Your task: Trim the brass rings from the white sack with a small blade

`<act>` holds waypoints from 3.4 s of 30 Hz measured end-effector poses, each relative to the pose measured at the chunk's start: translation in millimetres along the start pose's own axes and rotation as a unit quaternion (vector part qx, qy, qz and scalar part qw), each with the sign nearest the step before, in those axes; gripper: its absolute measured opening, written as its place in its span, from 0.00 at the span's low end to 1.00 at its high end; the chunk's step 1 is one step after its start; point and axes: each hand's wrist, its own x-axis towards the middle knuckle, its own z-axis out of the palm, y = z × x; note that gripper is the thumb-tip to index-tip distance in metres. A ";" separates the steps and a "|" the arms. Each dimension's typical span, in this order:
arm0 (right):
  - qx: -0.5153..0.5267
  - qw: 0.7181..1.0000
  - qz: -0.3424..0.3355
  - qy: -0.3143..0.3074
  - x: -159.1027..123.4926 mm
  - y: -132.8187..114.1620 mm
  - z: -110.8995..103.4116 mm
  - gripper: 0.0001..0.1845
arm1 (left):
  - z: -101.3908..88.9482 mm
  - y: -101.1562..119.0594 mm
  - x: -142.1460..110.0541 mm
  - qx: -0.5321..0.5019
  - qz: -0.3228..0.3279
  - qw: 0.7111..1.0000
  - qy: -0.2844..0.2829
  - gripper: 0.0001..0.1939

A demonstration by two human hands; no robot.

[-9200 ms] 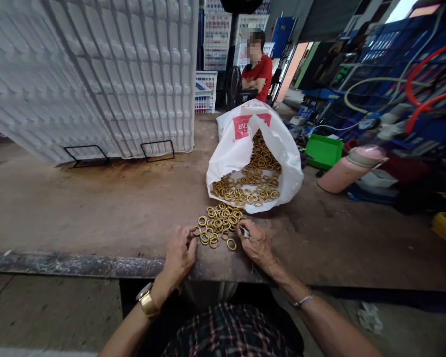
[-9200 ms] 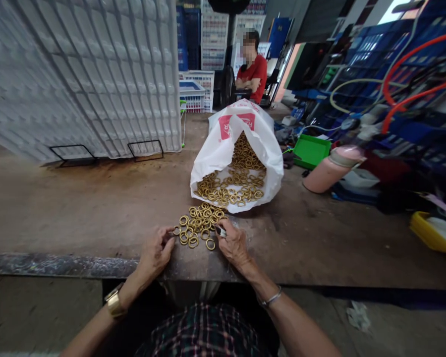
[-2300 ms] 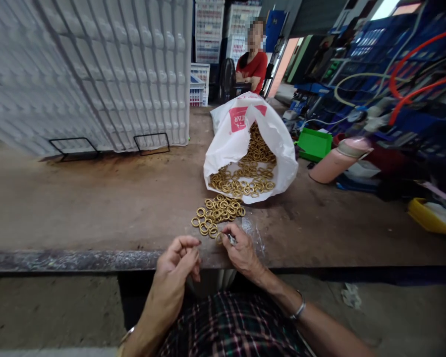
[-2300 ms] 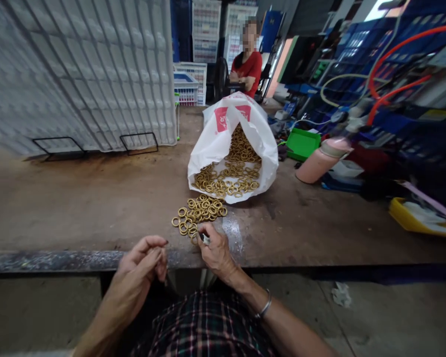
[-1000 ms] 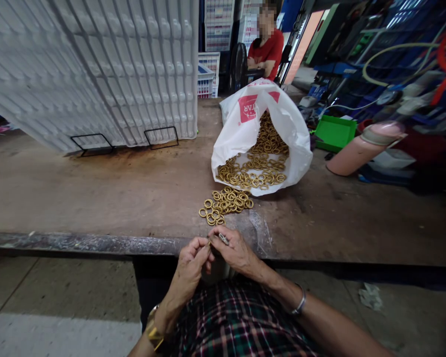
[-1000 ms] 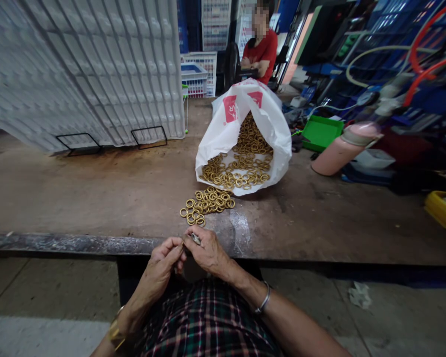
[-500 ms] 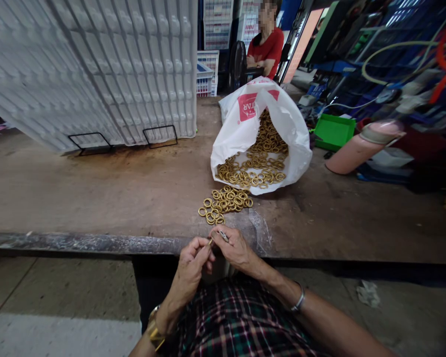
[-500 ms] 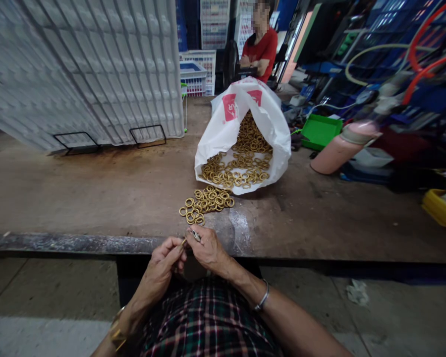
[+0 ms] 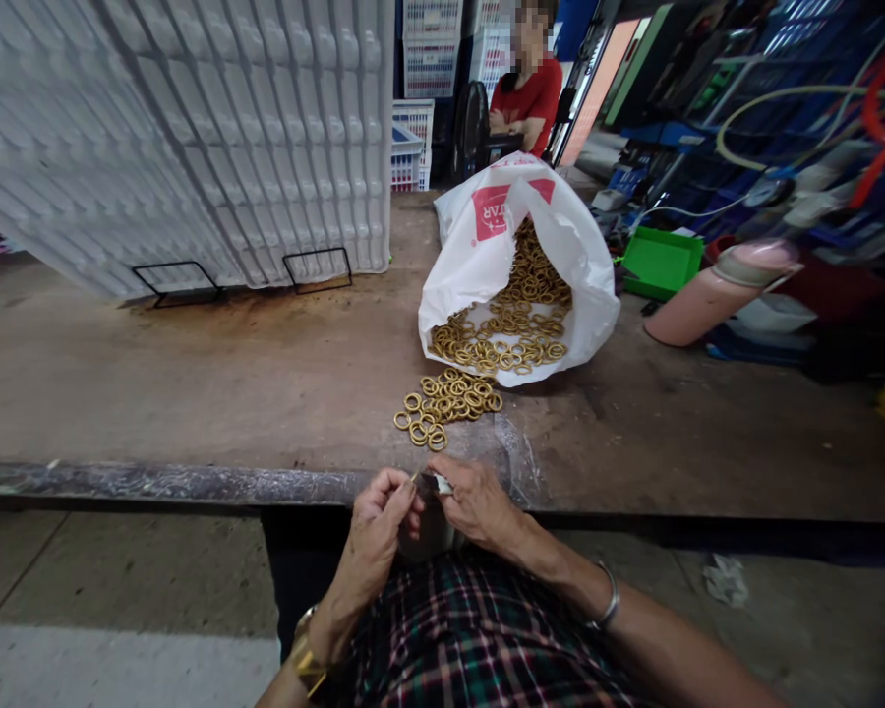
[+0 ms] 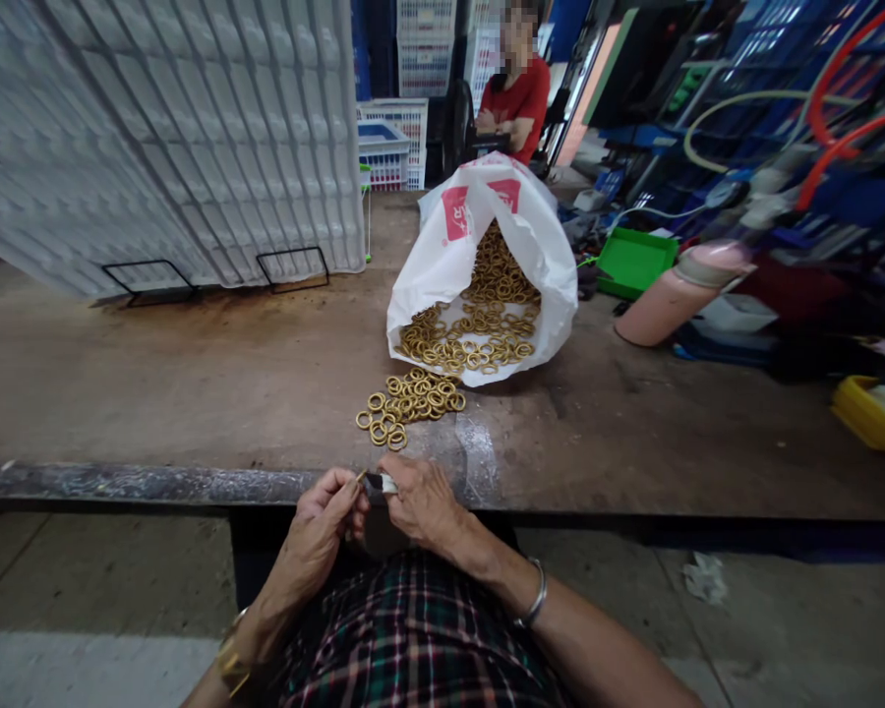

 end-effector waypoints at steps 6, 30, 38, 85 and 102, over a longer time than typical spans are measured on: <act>-0.038 0.999 -0.010 -0.031 1.6 -5.1 1.0 0.07 | 1.4 4.3 -1.7 0.032 -0.003 0.999 0.001 0.16; -0.133 0.984 0.112 0.043 22.5 18.5 -6.4 0.14 | -1.4 1.6 -2.6 -0.224 -0.075 0.972 -0.010 0.09; -0.156 0.980 0.125 0.017 25.3 11.0 -9.0 0.11 | -7.1 3.7 2.5 -0.330 -0.141 0.933 -0.006 0.13; -0.105 0.988 0.035 -0.110 15.3 -18.8 2.5 0.14 | -2.1 6.2 4.2 0.037 0.020 0.998 0.052 0.18; -0.261 0.962 0.077 0.013 77.3 0.2 -32.9 0.14 | -2.9 7.2 3.1 -0.243 -0.084 0.966 -0.010 0.15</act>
